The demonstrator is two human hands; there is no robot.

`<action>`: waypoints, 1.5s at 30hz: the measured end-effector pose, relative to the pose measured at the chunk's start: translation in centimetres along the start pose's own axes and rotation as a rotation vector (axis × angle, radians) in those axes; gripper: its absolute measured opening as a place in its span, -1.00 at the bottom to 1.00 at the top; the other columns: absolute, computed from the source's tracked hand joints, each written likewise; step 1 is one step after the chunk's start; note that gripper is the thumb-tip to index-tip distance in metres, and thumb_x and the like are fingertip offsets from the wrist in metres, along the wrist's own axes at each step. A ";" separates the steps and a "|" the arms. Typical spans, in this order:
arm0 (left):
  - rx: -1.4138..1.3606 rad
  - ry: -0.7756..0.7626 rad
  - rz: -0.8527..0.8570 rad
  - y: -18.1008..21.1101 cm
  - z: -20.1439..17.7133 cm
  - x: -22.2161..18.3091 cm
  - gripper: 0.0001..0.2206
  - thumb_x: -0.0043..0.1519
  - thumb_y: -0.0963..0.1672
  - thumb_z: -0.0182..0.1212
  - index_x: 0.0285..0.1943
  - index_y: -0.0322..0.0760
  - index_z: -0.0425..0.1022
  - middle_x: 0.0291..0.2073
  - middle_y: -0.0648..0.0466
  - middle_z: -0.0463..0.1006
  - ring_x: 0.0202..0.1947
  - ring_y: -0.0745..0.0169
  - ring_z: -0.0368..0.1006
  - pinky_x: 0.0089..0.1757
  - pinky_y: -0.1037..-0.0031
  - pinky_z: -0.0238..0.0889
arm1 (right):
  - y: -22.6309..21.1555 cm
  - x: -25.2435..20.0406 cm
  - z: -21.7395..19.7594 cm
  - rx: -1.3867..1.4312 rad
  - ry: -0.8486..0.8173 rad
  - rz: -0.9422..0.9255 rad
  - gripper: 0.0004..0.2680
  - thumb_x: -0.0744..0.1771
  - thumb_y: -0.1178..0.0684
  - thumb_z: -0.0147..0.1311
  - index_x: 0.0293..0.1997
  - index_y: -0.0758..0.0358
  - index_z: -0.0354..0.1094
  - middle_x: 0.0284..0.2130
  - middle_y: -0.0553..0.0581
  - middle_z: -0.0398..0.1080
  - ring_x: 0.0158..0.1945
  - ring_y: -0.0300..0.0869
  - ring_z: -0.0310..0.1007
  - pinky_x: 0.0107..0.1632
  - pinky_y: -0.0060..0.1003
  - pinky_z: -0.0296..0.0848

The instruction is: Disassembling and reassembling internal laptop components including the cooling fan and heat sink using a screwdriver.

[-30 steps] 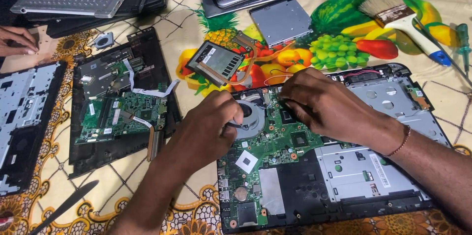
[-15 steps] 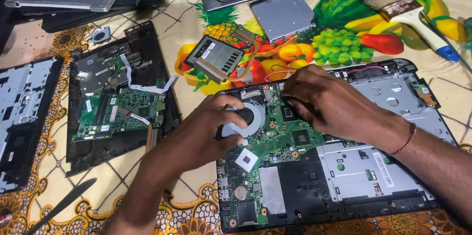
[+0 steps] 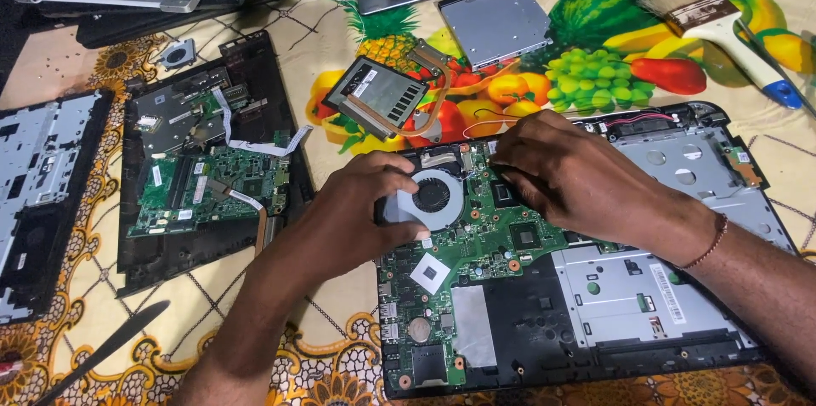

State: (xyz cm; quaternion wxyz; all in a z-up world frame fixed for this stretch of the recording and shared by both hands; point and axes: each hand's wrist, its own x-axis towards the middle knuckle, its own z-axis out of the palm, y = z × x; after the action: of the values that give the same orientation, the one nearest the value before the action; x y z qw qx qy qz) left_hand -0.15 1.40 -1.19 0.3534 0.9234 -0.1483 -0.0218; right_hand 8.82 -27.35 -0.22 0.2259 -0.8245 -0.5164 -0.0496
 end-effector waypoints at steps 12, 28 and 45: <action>-0.004 -0.047 -0.094 0.3 0.0 0.3 -0.55 0.04 -0.01 0.52 0.11 -0.16 0.62 0.19 0.09 0.43 0.27 0.14 0.36 0.12 0.29 0.25 | 0.0 0.0 -0.1 -0.007 0.001 -0.019 -0.82 0.34 0.13 0.13 0.01 0.32 0.45 -0.15 0.20 0.44 -0.04 0.03 0.37 -0.05 -0.09 0.44; -0.111 -0.116 -0.173 1.3 0.0 0.1 -0.45 0.12 -0.04 0.43 0.28 -0.24 0.41 0.27 0.07 0.30 0.34 0.24 0.36 0.18 0.42 0.20 | -0.1 0.1 0.1 -0.013 -0.018 -0.002 -0.82 0.33 0.14 0.13 0.01 0.31 0.45 -0.14 0.19 0.43 -0.02 0.02 0.37 -0.05 -0.10 0.46; 0.061 0.105 0.135 -2.5 -1.3 0.0 -0.71 0.23 -0.06 0.34 0.11 -0.12 0.51 0.03 -0.04 0.52 0.15 0.00 0.38 0.07 0.20 0.27 | -0.2 -0.4 0.2 0.000 0.013 -0.026 -0.80 0.32 0.14 0.14 0.03 0.32 0.45 -0.11 0.19 0.44 0.00 -0.02 0.42 0.06 -0.11 0.52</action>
State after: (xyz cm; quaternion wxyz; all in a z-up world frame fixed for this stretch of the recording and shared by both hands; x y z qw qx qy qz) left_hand 0.69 3.96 -1.89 0.3329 0.9216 -0.1919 0.0551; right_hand 8.43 -27.49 -0.44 0.2287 -0.8174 -0.5255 -0.0579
